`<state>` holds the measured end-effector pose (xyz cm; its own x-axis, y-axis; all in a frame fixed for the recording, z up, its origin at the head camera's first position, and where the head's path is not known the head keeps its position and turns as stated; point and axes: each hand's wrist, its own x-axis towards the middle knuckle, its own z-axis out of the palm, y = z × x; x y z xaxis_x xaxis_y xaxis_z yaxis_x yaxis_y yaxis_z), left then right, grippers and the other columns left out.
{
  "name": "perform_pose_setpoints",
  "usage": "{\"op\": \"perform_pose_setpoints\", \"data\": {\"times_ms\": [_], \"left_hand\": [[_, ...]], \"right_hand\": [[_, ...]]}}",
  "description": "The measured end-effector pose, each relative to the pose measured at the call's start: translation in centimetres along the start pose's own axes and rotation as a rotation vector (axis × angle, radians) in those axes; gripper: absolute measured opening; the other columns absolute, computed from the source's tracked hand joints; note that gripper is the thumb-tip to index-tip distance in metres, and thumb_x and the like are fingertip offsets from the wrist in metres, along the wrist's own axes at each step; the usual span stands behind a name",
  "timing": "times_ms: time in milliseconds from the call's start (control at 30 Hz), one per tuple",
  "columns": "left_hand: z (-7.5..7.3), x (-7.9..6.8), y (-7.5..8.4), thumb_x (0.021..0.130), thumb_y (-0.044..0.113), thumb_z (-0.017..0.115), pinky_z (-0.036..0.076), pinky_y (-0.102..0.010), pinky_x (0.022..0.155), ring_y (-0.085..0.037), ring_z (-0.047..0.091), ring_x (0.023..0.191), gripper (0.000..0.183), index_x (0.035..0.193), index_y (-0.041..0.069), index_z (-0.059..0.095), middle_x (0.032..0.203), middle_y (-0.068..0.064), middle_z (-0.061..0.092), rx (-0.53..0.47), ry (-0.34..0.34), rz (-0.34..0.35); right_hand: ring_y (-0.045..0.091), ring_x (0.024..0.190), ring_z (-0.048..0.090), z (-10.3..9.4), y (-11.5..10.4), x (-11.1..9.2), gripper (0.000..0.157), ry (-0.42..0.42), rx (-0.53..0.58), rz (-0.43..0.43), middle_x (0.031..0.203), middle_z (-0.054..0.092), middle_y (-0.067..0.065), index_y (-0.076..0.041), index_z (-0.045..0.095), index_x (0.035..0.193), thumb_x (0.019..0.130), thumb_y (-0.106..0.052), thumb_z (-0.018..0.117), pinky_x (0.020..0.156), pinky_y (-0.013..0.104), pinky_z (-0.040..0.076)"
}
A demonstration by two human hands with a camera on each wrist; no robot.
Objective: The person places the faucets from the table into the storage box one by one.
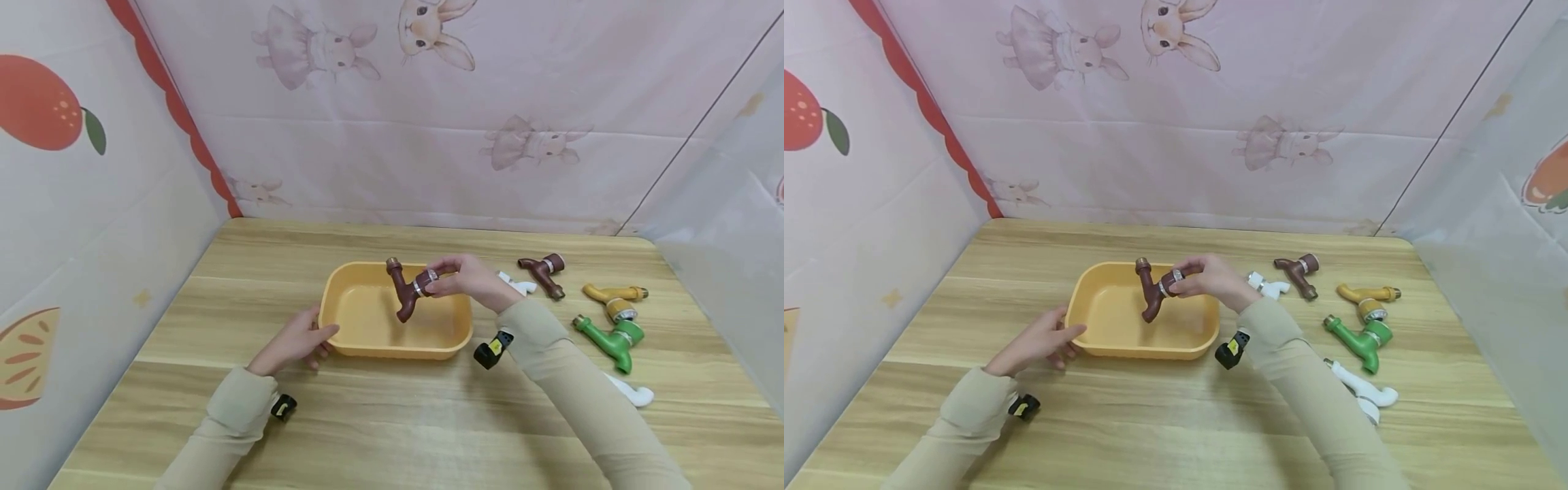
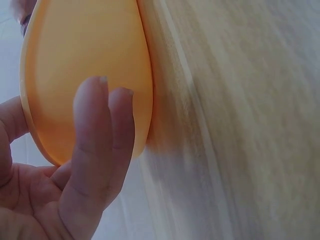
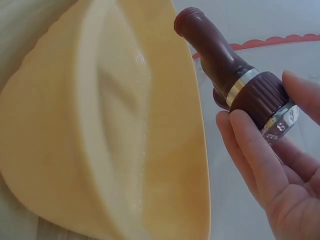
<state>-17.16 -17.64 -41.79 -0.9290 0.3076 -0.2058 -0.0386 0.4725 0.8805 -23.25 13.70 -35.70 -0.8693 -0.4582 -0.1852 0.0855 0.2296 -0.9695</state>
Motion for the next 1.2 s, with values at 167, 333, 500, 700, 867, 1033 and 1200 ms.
{"op": "perform_pose_setpoints", "data": {"times_ms": [167, 333, 500, 700, 867, 1033, 1200], "left_hand": [[0.0, 0.0, 0.2, 0.092, 0.016, 0.054, 0.054, -0.037, 0.043, -0.024, 0.059, 0.059, 0.038, 0.122, -0.004, 0.042, 0.071, -0.013, 0.060, 0.006, 0.004, -0.011], [0.0, -0.1, 0.2, 0.092, 0.016, 0.054, 0.054, -0.036, 0.043, -0.024, 0.059, 0.060, 0.040, 0.124, -0.003, 0.041, 0.071, -0.013, 0.060, 0.009, 0.006, -0.024], [0.0, -0.1, 0.3, 0.092, 0.015, 0.053, 0.054, -0.036, 0.043, -0.024, 0.059, 0.059, 0.039, 0.124, -0.003, 0.041, 0.071, -0.015, 0.060, 0.000, 0.005, -0.025], [0.0, 0.0, 0.3, 0.092, 0.014, 0.053, 0.053, -0.036, 0.043, -0.024, 0.058, 0.060, 0.038, 0.124, -0.003, 0.042, 0.072, -0.016, 0.060, 0.005, -0.002, -0.014], [0.0, 0.0, 0.3, 0.092, 0.015, 0.053, 0.053, -0.036, 0.043, -0.024, 0.059, 0.059, 0.039, 0.125, -0.002, 0.041, 0.072, -0.015, 0.060, 0.006, 0.000, -0.015], [0.0, -0.1, 0.3, 0.092, 0.015, 0.053, 0.053, -0.036, 0.043, -0.023, 0.058, 0.059, 0.039, 0.125, -0.002, 0.041, 0.071, -0.015, 0.060, 0.000, 0.001, -0.015], [0.0, -0.2, 0.3, 0.092, 0.014, 0.053, 0.053, -0.036, 0.043, -0.023, 0.058, 0.059, 0.039, 0.125, -0.002, 0.040, 0.072, -0.015, 0.060, -0.006, -0.001, -0.015]], "right_hand": [[0.023, 0.084, 0.064, 0.5, -0.4, 0.9, 0.044, -0.038, -0.046, 0.014, 0.105, 0.060, 0.017, 0.004, 0.054, 0.116, 0.076, -0.003, 0.071, 0.087, 0.043, 0.050], [0.021, 0.082, 0.064, 1.0, -0.7, 1.8, 0.040, -0.073, -0.078, -0.001, 0.097, 0.063, 0.014, 0.005, 0.056, 0.113, 0.076, -0.001, 0.070, 0.083, 0.039, 0.052], [0.023, 0.081, 0.064, 1.5, -0.8, 2.6, 0.038, -0.111, -0.103, -0.007, 0.094, 0.064, 0.013, 0.005, 0.057, 0.111, 0.076, -0.001, 0.069, 0.086, 0.045, 0.050], [0.021, 0.080, 0.064, 2.2, -0.5, 3.5, 0.036, -0.131, -0.090, 0.023, 0.094, 0.064, 0.014, 0.008, 0.056, 0.110, 0.076, 0.003, 0.068, 0.086, 0.045, 0.050], [0.021, 0.079, 0.064, 2.5, -0.5, 4.1, 0.037, -0.138, -0.105, 0.054, 0.095, 0.064, 0.016, 0.008, 0.055, 0.110, 0.075, 0.004, 0.067, 0.086, 0.044, 0.050], [0.021, 0.078, 0.064, 2.8, -0.7, 4.7, 0.037, -0.155, -0.135, 0.068, 0.096, 0.062, 0.016, 0.008, 0.055, 0.111, 0.076, 0.004, 0.067, 0.084, 0.041, 0.052], [0.021, 0.081, 0.064, 2.9, -0.8, 5.2, 0.038, -0.179, -0.168, 0.074, 0.101, 0.061, 0.016, 0.007, 0.056, 0.112, 0.076, 0.004, 0.067, 0.081, 0.036, 0.054]]}}
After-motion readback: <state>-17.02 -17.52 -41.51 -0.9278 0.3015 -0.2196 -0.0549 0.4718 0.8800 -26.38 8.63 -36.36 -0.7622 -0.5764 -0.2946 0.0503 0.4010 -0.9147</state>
